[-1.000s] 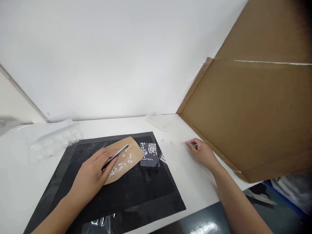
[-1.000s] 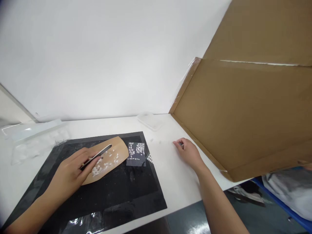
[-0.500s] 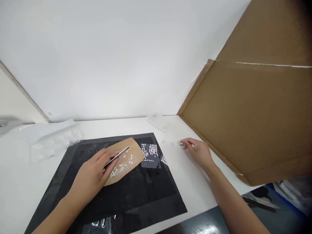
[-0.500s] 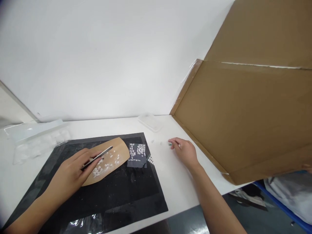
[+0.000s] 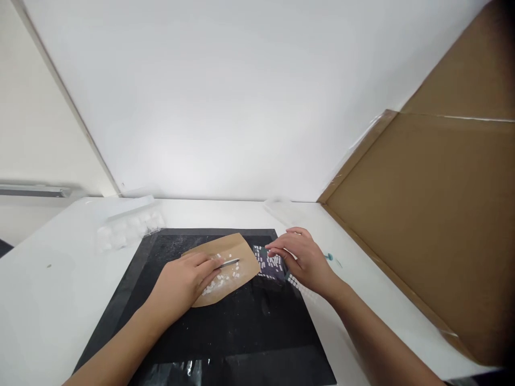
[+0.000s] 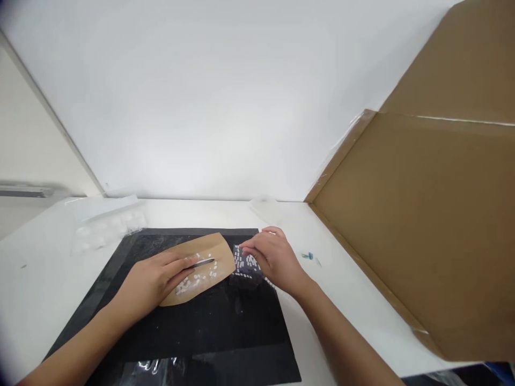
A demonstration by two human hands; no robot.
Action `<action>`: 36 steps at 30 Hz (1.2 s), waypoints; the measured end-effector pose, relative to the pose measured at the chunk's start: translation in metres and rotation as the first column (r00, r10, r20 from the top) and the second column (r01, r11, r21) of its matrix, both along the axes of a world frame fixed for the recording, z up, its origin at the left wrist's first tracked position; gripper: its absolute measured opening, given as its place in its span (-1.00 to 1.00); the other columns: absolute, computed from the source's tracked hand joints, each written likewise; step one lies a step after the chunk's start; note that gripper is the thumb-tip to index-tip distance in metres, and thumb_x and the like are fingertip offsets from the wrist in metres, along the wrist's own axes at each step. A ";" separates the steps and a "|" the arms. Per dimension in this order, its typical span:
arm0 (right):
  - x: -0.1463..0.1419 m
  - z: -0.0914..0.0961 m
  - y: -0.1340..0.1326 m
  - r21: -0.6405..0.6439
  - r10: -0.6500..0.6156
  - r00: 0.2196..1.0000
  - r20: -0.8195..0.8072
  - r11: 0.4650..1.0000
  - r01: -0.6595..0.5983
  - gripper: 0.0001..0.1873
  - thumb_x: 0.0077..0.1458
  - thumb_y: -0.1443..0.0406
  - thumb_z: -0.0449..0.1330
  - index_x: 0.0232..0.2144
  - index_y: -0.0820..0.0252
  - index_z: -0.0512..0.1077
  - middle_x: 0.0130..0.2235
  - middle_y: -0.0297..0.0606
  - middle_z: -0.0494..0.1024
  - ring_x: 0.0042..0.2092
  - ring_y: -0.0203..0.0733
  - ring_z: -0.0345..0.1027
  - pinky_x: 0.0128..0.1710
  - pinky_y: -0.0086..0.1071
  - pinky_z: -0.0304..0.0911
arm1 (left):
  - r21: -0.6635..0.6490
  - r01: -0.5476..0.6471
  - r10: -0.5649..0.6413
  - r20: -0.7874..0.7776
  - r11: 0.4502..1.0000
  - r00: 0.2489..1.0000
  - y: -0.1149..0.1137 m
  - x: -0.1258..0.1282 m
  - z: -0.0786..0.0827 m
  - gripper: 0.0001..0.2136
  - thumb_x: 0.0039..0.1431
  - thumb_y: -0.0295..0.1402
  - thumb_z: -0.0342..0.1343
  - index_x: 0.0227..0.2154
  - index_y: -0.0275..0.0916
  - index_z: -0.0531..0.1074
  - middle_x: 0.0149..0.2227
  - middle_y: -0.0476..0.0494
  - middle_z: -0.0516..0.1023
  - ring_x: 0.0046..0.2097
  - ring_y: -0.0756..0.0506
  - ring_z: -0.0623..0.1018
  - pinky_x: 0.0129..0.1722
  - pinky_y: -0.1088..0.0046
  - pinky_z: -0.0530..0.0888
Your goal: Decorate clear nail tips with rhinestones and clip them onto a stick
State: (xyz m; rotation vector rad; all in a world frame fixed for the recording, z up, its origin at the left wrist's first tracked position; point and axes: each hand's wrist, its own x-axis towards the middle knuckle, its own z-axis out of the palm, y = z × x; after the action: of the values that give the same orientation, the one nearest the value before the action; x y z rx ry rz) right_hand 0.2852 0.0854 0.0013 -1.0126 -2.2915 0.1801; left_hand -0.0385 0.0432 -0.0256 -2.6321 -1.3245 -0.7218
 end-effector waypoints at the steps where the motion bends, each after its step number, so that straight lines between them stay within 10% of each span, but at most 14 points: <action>1: -0.006 -0.002 0.002 0.010 0.020 1.000 -0.015 1.000 -0.020 -0.78 0.43 0.28 0.06 -0.08 -0.03 0.51 -0.23 -0.36 0.71 -0.17 -0.16 0.57 0.20 -0.03 0.18 | -0.004 -0.003 0.003 0.007 1.000 1.000 0.000 0.001 0.000 -0.75 0.46 -0.21 0.04 0.03 -0.10 0.55 -0.07 -0.09 0.69 -0.12 -0.16 0.69 -0.16 0.30 0.62; 7: -0.018 -0.022 0.005 -0.005 -0.053 0.991 -0.126 0.999 0.053 -0.60 0.44 0.32 -0.02 0.25 -0.03 0.29 0.03 -0.22 0.65 0.08 -0.06 0.49 0.25 0.05 0.13 | -0.065 0.033 -0.030 0.044 0.997 0.999 -0.001 0.004 0.000 -0.76 0.46 -0.24 0.04 0.06 -0.10 0.53 -0.07 -0.13 0.68 -0.09 -0.17 0.67 -0.11 0.28 0.63; 13: -0.005 -0.035 0.004 -0.077 -0.047 0.984 -0.170 0.996 0.035 -0.77 0.42 0.18 0.06 -0.20 -0.04 0.52 -0.36 -0.32 0.64 -0.20 -0.05 0.52 0.15 0.05 0.24 | 0.016 0.068 -0.070 0.117 0.998 0.991 0.002 0.000 0.005 -0.72 0.44 -0.48 0.00 0.10 -0.21 0.46 -0.12 -0.20 0.67 -0.08 -0.18 0.62 -0.08 0.22 0.62; 20: -0.007 -0.046 -0.003 -0.221 -0.227 0.940 -0.254 0.960 0.172 -0.59 0.47 0.15 -0.11 0.27 -0.04 0.25 0.01 -0.18 0.60 0.09 0.01 0.46 0.20 0.09 0.29 | -0.014 -0.282 0.281 0.149 0.959 0.948 0.011 -0.048 0.016 -0.44 0.31 -0.63 -0.16 0.35 -0.27 0.21 0.24 -0.33 0.47 0.25 -0.25 0.47 0.21 0.04 0.49; 23: -0.005 -0.050 -0.001 -0.243 -0.245 0.934 -0.260 0.953 0.182 -0.53 0.42 0.14 0.00 0.31 -0.01 0.17 0.05 -0.15 0.55 0.11 0.01 0.45 0.21 0.07 0.30 | -0.059 -0.476 0.478 0.031 0.877 0.878 0.020 -0.094 0.028 -0.38 0.24 -0.56 -0.14 0.39 -0.39 0.15 0.30 -0.45 0.38 0.29 -0.34 0.42 0.18 -0.01 0.48; 28: -0.006 -0.047 -0.003 -0.234 -0.233 0.937 -0.259 0.957 0.173 -0.53 0.40 0.15 0.03 0.29 0.02 0.17 0.03 -0.13 0.54 0.11 0.02 0.44 0.23 0.09 0.28 | -0.259 -0.523 0.444 -0.308 0.812 0.841 0.059 -0.156 0.051 -0.56 0.32 -0.35 -0.15 0.08 -0.30 0.54 0.05 -0.37 0.62 -0.01 -0.38 0.61 -0.05 0.02 0.54; 36: -0.009 -0.044 -0.009 -0.235 -0.194 0.949 -0.249 0.963 0.135 -0.59 0.40 0.16 0.03 0.24 0.00 0.19 -0.01 -0.13 0.52 0.04 0.01 0.45 0.14 0.03 0.37 | -0.364 -0.461 0.334 -0.360 0.810 0.871 0.115 -0.163 0.035 -0.55 0.26 -0.09 -0.05 -0.10 -0.24 0.64 -0.01 -0.34 0.58 -0.01 -0.31 0.58 0.00 0.20 0.49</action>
State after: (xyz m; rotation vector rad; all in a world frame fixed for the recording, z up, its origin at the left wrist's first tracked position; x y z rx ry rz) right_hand 0.2758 0.0765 -0.0423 -1.2044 -1.9595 0.4756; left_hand -0.2018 0.1581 0.0093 -2.4657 -2.0498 0.0260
